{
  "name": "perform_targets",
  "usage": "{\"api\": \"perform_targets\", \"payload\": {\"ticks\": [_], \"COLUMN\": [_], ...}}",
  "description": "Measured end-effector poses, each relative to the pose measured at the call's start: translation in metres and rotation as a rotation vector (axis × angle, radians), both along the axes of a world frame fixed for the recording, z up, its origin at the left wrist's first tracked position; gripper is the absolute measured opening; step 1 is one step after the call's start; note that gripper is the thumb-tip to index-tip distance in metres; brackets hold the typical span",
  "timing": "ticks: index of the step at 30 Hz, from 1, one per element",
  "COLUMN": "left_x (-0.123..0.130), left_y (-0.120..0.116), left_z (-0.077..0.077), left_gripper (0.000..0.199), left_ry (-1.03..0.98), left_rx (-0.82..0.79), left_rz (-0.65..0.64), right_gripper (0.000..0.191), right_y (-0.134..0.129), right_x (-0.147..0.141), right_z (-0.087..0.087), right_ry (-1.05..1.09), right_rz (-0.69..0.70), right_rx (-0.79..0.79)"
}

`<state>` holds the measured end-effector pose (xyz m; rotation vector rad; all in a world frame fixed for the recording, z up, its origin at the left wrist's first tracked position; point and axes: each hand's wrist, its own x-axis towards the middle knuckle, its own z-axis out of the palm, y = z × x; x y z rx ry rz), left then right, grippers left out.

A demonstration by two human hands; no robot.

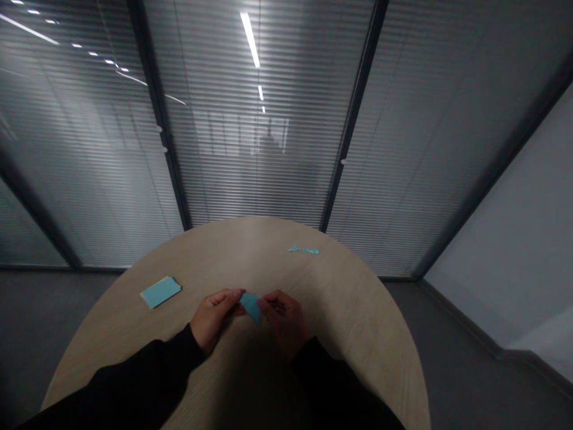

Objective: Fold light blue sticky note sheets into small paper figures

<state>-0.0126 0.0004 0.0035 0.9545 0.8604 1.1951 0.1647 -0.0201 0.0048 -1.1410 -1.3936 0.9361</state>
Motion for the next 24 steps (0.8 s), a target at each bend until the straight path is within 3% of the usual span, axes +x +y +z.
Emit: {"api": "perform_targets", "payload": {"ticks": [17, 24], "left_x": [0.0021, 0.0053], "left_y": [0.0025, 0.0016], "left_z": [-0.0022, -0.0025], "left_gripper": [0.038, 0.04], "left_ry": [0.032, 0.052], "left_rx": [0.034, 0.035], "left_rz": [0.161, -0.137], "right_gripper": [0.031, 0.03], "right_y": [0.0003, 0.0003], "right_x": [-0.0034, -0.0018], "right_z": [-0.0023, 0.0017], "right_ry": [0.058, 0.066], "right_rz": [0.081, 0.016], "right_rx": [-0.076, -0.09]}}
